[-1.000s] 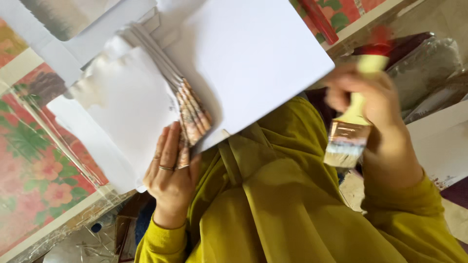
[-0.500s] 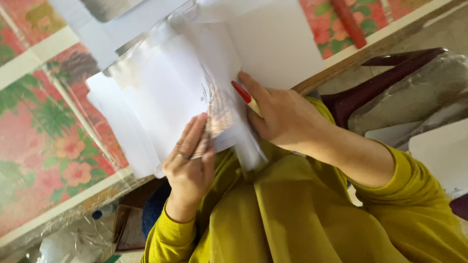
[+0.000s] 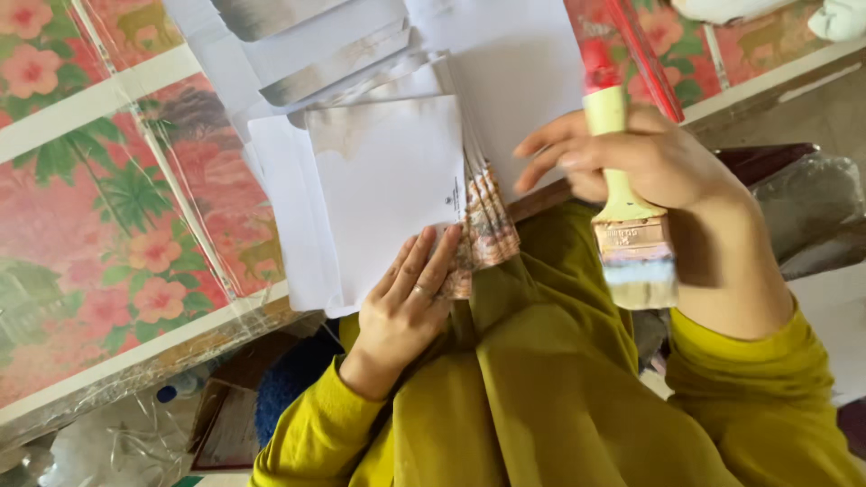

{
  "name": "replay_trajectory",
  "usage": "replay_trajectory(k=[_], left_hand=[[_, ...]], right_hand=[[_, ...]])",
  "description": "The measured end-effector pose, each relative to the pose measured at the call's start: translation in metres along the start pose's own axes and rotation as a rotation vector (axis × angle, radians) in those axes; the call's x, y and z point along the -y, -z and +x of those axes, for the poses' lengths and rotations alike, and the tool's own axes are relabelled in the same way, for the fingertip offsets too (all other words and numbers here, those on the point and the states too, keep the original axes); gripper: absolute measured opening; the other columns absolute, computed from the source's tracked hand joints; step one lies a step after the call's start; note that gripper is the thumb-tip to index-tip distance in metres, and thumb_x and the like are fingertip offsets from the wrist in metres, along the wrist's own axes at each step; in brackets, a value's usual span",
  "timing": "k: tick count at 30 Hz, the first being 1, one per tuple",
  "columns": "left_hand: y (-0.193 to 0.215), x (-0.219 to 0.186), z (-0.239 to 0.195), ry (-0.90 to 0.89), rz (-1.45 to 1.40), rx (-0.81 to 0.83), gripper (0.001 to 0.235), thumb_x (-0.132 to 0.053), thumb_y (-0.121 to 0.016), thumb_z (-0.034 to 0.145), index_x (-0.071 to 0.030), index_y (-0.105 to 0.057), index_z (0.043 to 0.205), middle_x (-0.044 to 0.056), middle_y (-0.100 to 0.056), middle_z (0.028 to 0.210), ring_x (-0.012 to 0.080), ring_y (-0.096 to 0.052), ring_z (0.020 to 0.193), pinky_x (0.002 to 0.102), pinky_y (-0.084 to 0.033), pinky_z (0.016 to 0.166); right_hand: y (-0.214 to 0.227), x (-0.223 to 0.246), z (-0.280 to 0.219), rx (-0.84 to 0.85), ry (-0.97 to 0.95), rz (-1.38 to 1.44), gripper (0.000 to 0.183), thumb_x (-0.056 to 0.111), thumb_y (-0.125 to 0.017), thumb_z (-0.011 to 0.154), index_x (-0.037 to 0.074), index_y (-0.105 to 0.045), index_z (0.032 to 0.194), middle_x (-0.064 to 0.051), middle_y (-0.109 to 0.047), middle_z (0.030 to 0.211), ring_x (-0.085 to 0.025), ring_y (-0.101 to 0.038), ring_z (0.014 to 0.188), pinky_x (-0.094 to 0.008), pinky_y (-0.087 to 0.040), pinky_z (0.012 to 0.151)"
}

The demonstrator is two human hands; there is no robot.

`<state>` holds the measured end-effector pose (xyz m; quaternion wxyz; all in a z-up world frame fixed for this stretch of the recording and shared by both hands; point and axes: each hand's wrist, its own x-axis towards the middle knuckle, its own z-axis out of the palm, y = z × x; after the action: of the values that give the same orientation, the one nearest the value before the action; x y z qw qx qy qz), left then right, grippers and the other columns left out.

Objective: The person applies glue to the edges of a white paper sheet using a brush, then presses the glued edges to adhere them. The person repeats this process on multiple sheets, occasionally dipping the brush into a bowl of glue.

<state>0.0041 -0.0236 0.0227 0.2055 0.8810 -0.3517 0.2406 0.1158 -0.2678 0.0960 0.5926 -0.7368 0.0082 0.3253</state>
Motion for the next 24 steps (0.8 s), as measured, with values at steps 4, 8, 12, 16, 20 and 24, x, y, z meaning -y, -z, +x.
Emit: replay_trajectory(k=[4, 8, 12, 16, 20, 24], left_hand=[[-0.012, -0.002, 0.000, -0.039, -0.004, -0.093, 0.027, 0.005, -0.043, 0.085, 0.001, -0.069, 0.085, 0.018, -0.058, 0.126, 0.0343, -0.061, 0.111, 0.042, -0.053, 0.094], [-0.011, -0.011, -0.002, -0.016, -0.004, -0.152, 0.019, 0.002, -0.051, 0.078, -0.002, -0.068, 0.072, 0.019, -0.066, 0.119, 0.0346, -0.068, 0.101, 0.043, -0.056, 0.086], [0.022, -0.004, -0.006, -0.037, -0.094, 0.015, 0.024, -0.002, -0.045, 0.099, -0.002, -0.065, 0.086, 0.020, -0.048, 0.135, 0.0341, -0.055, 0.122, 0.043, -0.049, 0.104], [0.117, 0.038, -0.041, -0.077, 0.385, 0.195, 0.050, 0.002, -0.077, 0.086, 0.009, -0.052, 0.129, 0.021, -0.054, 0.132, 0.0308, -0.062, 0.116, 0.037, -0.051, 0.103], [0.126, 0.038, -0.040, 0.720, 0.576, -0.614, 0.040, 0.026, -0.070, 0.108, 0.018, -0.044, 0.137, 0.016, -0.040, 0.141, 0.0381, -0.050, 0.126, 0.046, -0.050, 0.106], [0.118, 0.140, -0.099, 0.523, 1.043, -0.215, 0.021, -0.035, -0.084, 0.120, -0.016, -0.079, 0.110, -0.005, -0.075, 0.094, 0.0125, -0.068, 0.069, 0.025, -0.050, 0.057]], right_hand=[[-0.020, 0.028, 0.034, 0.280, -0.149, 0.159, 0.034, 0.007, -0.056, 0.079, -0.005, -0.062, 0.109, -0.020, -0.073, 0.097, -0.009, -0.046, 0.048, -0.018, -0.033, 0.037], [-0.028, 0.047, 0.080, 0.197, -0.165, 0.081, 0.024, 0.007, -0.052, 0.077, -0.008, -0.061, 0.094, -0.022, -0.070, 0.082, -0.016, -0.059, 0.062, -0.021, -0.028, 0.036], [-0.023, 0.042, 0.096, 0.127, -0.172, 0.015, 0.022, 0.007, -0.049, 0.076, -0.011, -0.060, 0.082, -0.024, -0.067, 0.072, -0.021, -0.068, 0.072, -0.024, -0.024, 0.035], [0.017, 0.041, 0.067, -0.065, 0.097, 0.379, 0.009, 0.007, -0.055, 0.082, 0.006, -0.063, 0.086, -0.014, -0.071, 0.086, -0.006, -0.043, 0.040, -0.018, -0.032, 0.037], [0.086, 0.010, 0.021, -0.951, 0.547, 0.917, 0.026, 0.026, -0.076, 0.068, 0.005, -0.072, 0.084, -0.012, -0.072, 0.079, -0.024, -0.072, 0.076, -0.043, -0.060, 0.071], [0.268, -0.090, -0.006, -0.916, 0.784, 0.855, 0.017, 0.021, -0.066, 0.098, 0.013, -0.060, 0.083, 0.004, -0.052, 0.069, -0.005, -0.048, 0.066, -0.018, -0.041, 0.068]])
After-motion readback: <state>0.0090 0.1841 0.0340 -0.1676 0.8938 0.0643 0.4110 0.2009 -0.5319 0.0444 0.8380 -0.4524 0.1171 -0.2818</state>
